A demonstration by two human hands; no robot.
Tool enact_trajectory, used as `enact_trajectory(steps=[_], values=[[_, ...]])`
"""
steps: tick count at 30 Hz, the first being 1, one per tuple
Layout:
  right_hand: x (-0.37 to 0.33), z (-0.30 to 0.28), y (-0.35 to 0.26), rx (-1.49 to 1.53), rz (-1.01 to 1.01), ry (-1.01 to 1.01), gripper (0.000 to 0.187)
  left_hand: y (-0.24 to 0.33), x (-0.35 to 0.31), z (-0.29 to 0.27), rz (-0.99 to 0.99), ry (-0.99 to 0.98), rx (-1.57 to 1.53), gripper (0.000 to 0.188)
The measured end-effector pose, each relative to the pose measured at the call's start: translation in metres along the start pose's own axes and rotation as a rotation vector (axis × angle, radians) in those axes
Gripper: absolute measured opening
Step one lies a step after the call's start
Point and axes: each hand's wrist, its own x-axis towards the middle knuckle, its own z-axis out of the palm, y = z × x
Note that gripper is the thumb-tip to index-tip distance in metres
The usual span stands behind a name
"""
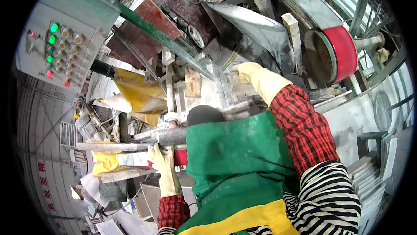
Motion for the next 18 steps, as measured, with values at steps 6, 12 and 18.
enact_trajectory(steps=[6,12,18], values=[[-0.028,-0.012,0.024,-0.016,0.159,0.008,0.046,0.029,-0.007,-0.025,-0.141,-0.225,-0.104,0.092],[-0.05,-0.02,0.015,-0.07,0.285,-0.056,0.047,-0.011,0.004,0.008,0.151,-0.097,-0.167,0.085],[-0.053,-0.016,0.03,0.003,0.322,-0.114,0.048,-0.022,-0.017,-0.01,0.302,-0.129,-0.41,0.081]])
